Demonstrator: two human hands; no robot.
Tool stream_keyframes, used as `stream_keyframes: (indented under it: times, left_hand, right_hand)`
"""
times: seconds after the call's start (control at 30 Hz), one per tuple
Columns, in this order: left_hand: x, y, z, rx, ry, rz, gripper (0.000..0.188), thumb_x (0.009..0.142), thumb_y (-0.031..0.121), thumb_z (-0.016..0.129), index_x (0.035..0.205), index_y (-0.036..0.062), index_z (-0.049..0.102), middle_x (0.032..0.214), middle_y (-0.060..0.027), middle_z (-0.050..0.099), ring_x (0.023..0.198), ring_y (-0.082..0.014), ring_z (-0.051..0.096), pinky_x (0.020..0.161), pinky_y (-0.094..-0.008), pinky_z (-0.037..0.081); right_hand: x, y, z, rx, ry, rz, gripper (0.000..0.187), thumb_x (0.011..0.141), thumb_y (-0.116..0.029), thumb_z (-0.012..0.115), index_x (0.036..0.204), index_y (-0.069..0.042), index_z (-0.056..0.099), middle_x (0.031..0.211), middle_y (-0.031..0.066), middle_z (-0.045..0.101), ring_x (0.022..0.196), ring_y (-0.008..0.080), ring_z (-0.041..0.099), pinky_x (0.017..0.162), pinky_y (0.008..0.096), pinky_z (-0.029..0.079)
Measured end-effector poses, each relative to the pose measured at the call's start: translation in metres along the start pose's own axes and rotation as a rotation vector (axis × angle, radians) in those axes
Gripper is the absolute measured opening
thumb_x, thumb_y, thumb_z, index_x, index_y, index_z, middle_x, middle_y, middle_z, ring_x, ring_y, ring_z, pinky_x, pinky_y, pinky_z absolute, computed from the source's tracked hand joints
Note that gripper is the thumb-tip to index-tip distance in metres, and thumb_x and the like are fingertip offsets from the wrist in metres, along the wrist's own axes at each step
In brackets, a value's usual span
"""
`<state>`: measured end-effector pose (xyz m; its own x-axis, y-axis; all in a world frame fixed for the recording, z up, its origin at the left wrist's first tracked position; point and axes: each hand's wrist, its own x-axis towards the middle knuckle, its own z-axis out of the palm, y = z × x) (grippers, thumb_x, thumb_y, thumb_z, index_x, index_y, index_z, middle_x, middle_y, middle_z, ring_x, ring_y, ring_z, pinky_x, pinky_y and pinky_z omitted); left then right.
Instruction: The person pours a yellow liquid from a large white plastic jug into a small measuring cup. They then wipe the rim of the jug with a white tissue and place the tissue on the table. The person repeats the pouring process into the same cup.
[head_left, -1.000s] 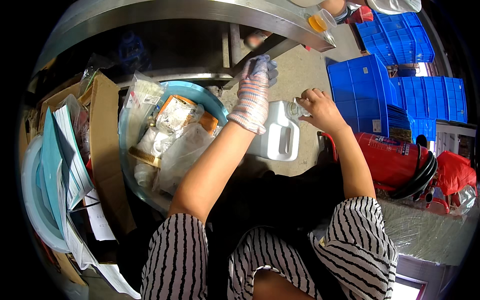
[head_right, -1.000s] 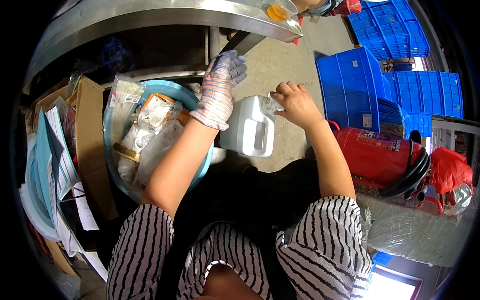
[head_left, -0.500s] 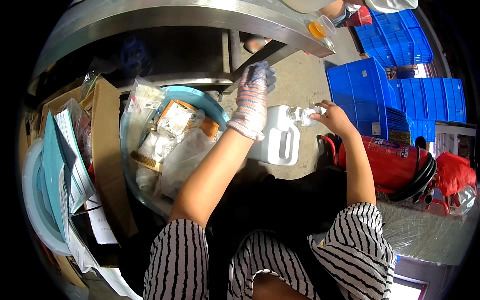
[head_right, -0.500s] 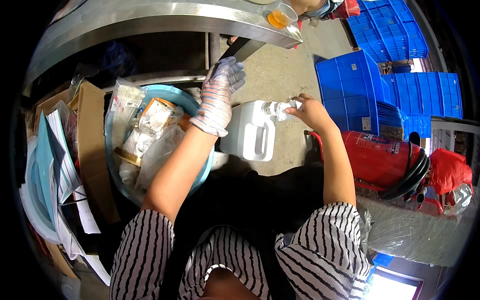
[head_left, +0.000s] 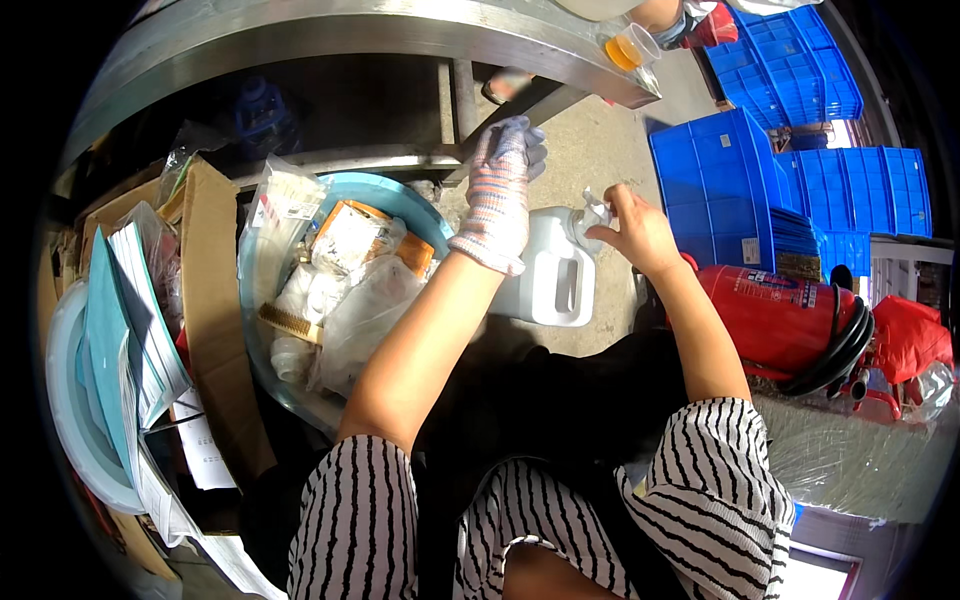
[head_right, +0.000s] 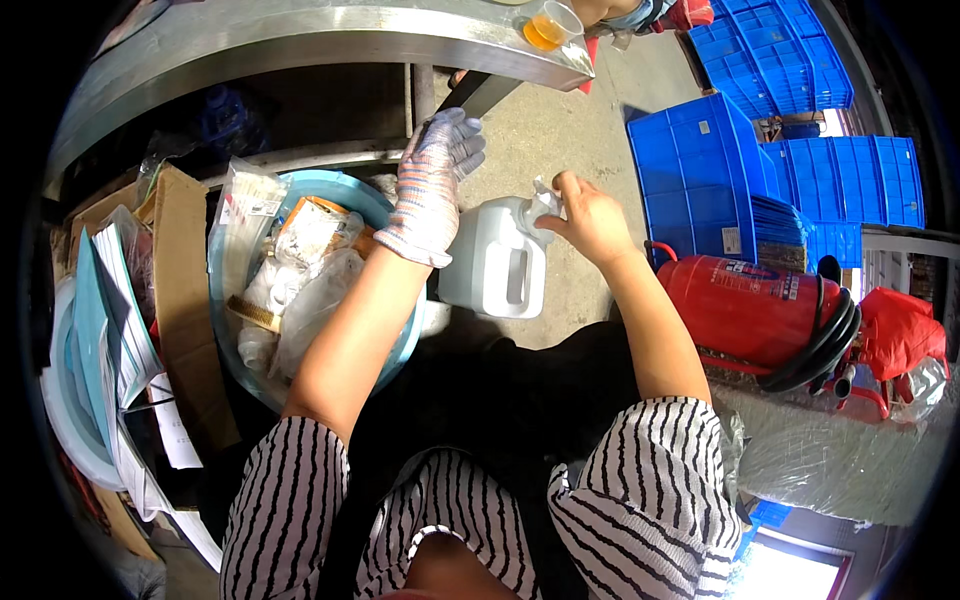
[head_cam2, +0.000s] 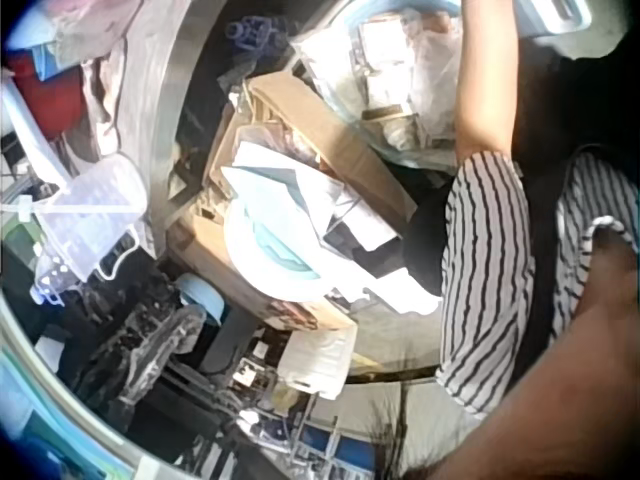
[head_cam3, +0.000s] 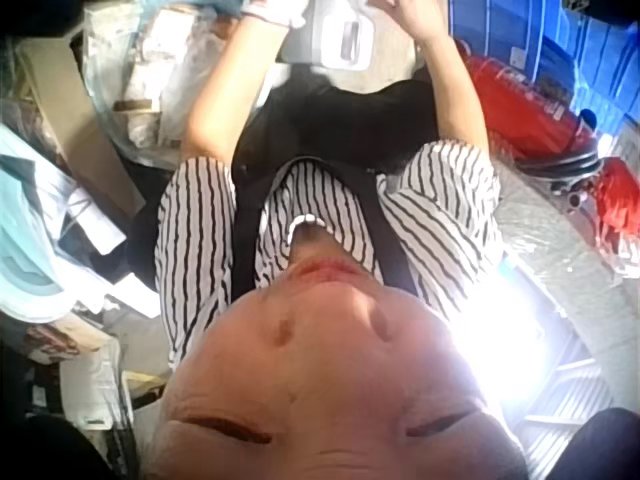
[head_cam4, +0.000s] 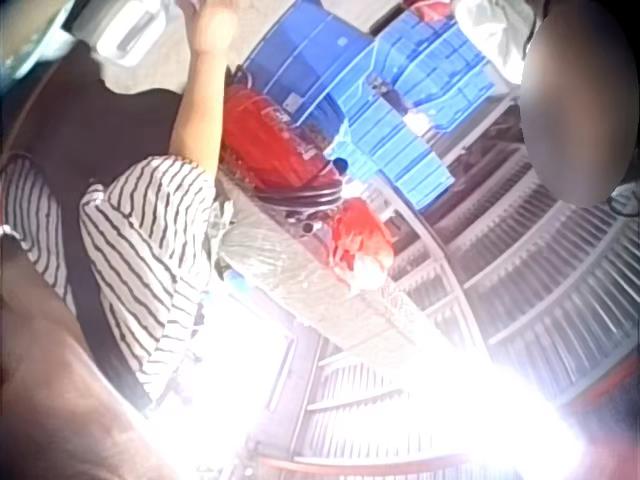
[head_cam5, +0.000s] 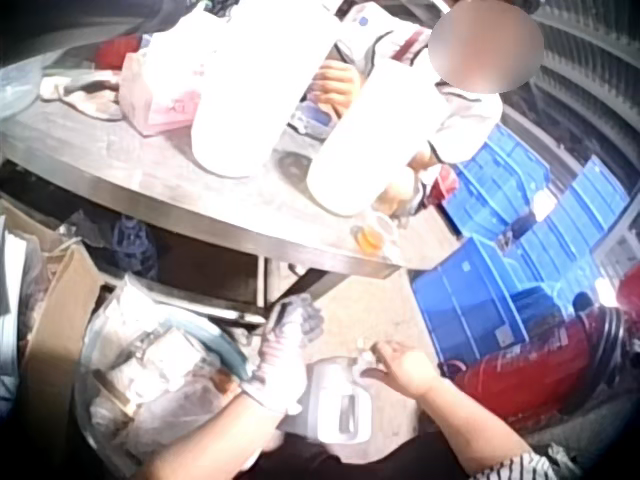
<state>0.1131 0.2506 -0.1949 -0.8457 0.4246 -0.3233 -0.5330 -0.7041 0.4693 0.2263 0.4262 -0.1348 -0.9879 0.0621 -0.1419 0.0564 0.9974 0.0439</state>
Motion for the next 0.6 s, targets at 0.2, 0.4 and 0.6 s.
stream_keyframes:
  times: [0.2,0.4,0.6]
  left_hand:
    - [0.004,-0.005,-0.001,-0.049,-0.001,-0.028,0.033,0.090,0.032,0.060,0.113,0.0086,0.057,0.103,-0.0087,0.064,0.096,-0.0217,0.061,0.092,-0.0362,0.047]
    - [0.005,-0.005,-0.004,-0.037,0.013,0.010,0.037,0.091,0.032,0.059,0.117,0.0052,0.058,0.106,-0.0127,0.063,0.097,-0.0270,0.063,0.091,-0.0388,0.049]
    - [0.005,-0.004,0.000,-0.034,0.016,-0.009,0.036,0.090,0.030,0.059,0.117,0.0051,0.058,0.107,-0.0133,0.063,0.097,-0.0275,0.063,0.091,-0.0385,0.049]
  right_hand:
    - [-0.007,0.001,0.004,-0.163,-0.002,-0.173,0.041,0.076,-0.029,0.072,0.110,-0.011,0.059,0.094,0.0057,0.062,0.089,0.0259,0.062,0.076,0.0365,0.051]
    - [-0.001,0.001,-0.002,-0.296,-0.008,-0.237,0.039,0.075,-0.034,0.072,0.106,-0.012,0.065,0.102,0.0026,0.059,0.101,0.0212,0.056,0.084,0.0360,0.046]
    - [0.010,0.007,0.013,-0.083,-0.211,0.243,0.052,0.084,-0.055,0.061,0.090,-0.005,0.071,0.084,0.0119,0.066,0.085,0.0285,0.063,0.075,0.0397,0.049]
